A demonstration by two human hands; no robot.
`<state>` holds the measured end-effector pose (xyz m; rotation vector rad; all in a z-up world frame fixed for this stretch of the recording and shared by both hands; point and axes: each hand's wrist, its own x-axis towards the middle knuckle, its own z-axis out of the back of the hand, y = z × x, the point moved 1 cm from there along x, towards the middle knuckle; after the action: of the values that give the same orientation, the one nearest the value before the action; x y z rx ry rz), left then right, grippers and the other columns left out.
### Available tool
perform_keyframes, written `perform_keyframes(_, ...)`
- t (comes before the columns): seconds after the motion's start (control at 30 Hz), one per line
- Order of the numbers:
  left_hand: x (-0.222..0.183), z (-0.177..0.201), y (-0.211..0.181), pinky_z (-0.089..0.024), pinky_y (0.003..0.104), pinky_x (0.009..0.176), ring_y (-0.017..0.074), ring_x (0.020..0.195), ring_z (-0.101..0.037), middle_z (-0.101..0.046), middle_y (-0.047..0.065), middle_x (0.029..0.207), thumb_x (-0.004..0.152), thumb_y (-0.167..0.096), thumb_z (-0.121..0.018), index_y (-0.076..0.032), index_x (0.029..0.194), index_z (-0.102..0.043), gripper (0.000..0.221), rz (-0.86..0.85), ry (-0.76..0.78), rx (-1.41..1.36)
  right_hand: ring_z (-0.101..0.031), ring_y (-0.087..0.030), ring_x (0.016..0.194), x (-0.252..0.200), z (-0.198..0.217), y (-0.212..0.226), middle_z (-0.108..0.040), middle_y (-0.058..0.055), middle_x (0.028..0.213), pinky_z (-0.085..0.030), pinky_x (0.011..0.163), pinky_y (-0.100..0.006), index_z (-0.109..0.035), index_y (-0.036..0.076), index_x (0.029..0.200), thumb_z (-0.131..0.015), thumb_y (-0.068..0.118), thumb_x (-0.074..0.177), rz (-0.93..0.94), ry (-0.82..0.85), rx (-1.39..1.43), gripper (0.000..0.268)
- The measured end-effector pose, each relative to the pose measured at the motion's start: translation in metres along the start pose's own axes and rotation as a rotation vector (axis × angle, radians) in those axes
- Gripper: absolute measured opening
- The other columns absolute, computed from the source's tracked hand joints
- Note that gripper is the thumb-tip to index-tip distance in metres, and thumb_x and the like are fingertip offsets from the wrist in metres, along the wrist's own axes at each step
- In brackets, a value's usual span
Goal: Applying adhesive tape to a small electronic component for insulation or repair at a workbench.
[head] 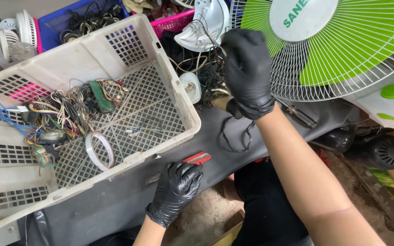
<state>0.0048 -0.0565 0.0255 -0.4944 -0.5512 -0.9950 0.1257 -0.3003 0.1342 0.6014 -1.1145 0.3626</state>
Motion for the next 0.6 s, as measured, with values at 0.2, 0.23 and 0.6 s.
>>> perform_keyframes(0.2,-0.006,-0.003,0.003,-0.047,0.042,0.071,0.0256,0.081,-0.062,-0.067,0.004,0.093,0.088,-0.011,-0.066,-0.011,0.103,-0.067,0.015,0.088,0.019,-0.095,-0.066,-0.04,0.085,-0.049,-0.086,-0.038,-0.069,-0.022,0.096,-0.052,0.07,-0.047,-0.064,0.0,0.122,-0.045,-0.01,0.08,-0.283,0.588,0.048,0.047)
perform_keyframes(0.23,-0.005,-0.002,0.003,-0.047,0.042,0.071,0.0256,0.081,-0.062,-0.067,0.004,0.093,0.088,-0.011,-0.066,-0.011,0.103,-0.067,0.015,0.089,0.017,-0.086,-0.066,-0.04,0.085,-0.058,-0.095,-0.046,-0.069,-0.022,0.096,-0.052,0.07,-0.047,-0.064,0.0,0.122,-0.045,-0.01,0.08,-0.277,0.585,0.053,0.047)
perform_keyframes(0.6,-0.001,0.012,0.005,-0.047,0.041,0.067,0.0252,0.072,-0.057,-0.064,0.005,0.087,0.087,-0.007,-0.067,-0.009,0.095,-0.067,0.009,0.079,-0.01,-0.068,-0.055,-0.043,0.083,-0.089,-0.146,-0.078,-0.06,-0.017,0.084,-0.042,0.089,-0.067,-0.075,0.014,0.08,-0.067,0.008,0.061,-0.198,0.81,-0.775,0.021)
